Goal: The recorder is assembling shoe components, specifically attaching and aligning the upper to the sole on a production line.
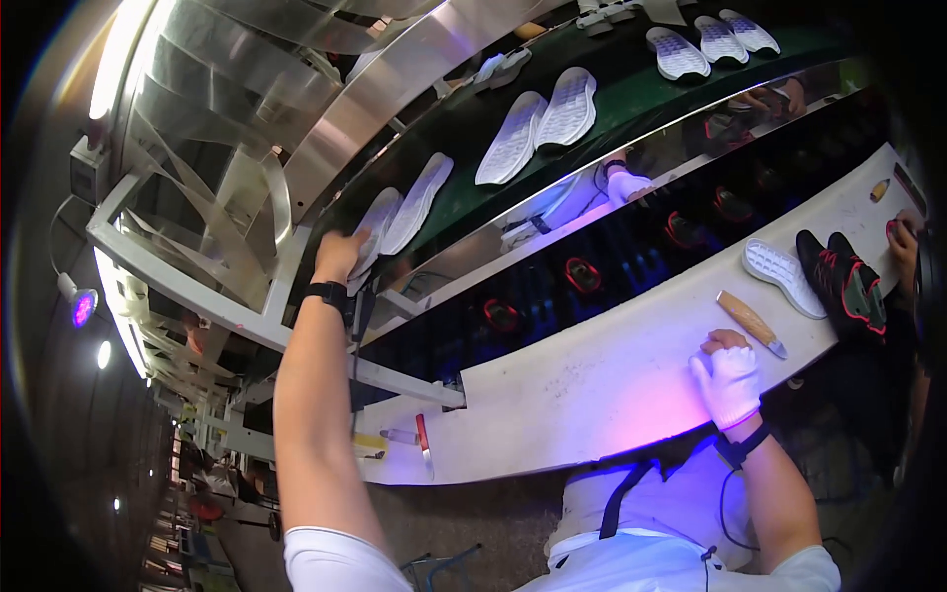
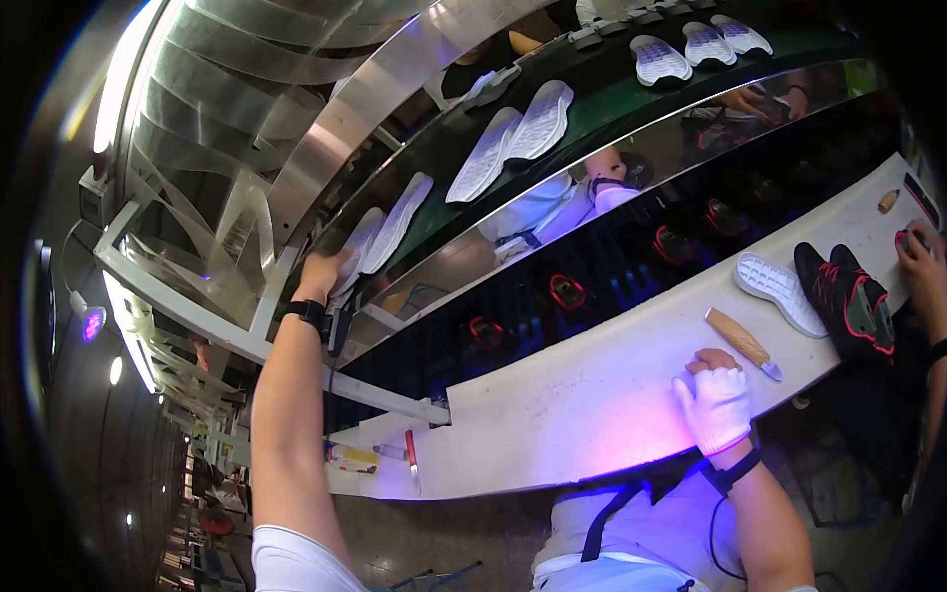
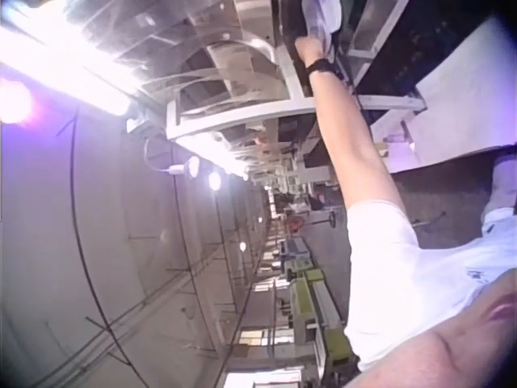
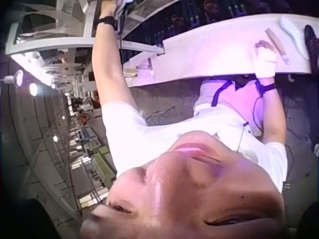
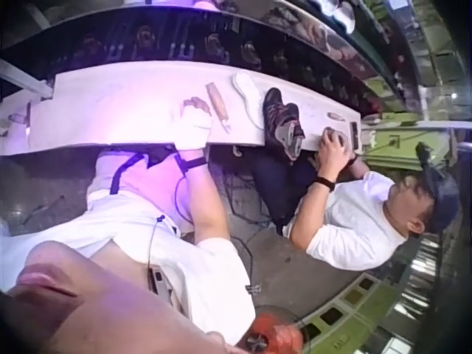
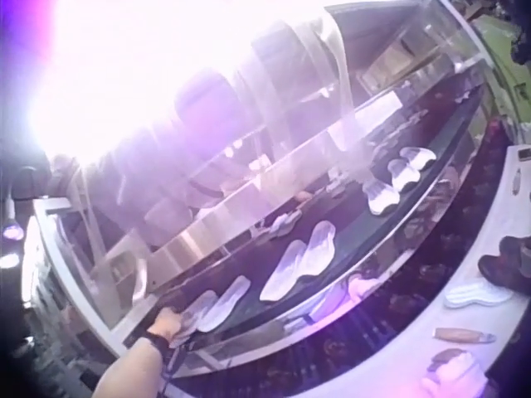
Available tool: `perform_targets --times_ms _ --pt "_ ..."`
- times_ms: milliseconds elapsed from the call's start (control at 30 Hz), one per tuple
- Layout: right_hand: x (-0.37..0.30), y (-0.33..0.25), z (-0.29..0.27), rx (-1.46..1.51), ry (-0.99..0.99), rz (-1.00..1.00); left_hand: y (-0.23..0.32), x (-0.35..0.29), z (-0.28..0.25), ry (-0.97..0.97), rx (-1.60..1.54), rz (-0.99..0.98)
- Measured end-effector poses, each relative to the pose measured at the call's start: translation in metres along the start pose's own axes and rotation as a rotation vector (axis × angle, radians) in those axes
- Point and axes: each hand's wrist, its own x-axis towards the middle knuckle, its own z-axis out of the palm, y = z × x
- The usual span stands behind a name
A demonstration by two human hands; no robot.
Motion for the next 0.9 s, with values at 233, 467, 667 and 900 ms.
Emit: perform_targets --times_ms 233,467,667,900 --pt "-0.005 0.001 -0.015 0.015 0.052 -0.020 -0.003 -0.008 0.031 -0.298 -0.536 -0.240" --pt "-0.007 0.008 -0.016 0.025 0.061 -0.021 0.181 -0.042 0.058 -0.332 -0.398 0.064" --pt "-0.007 0.005 -0.008 -0.019 0.044 -0.017 0.187 -0.036 0.065 -0.336 -0.270 0.237" --pt "-0.010 0.003 -0.013 -0.098 -0.005 -0.011 0.099 -0.088 0.053 -0.309 -0.545 0.752"
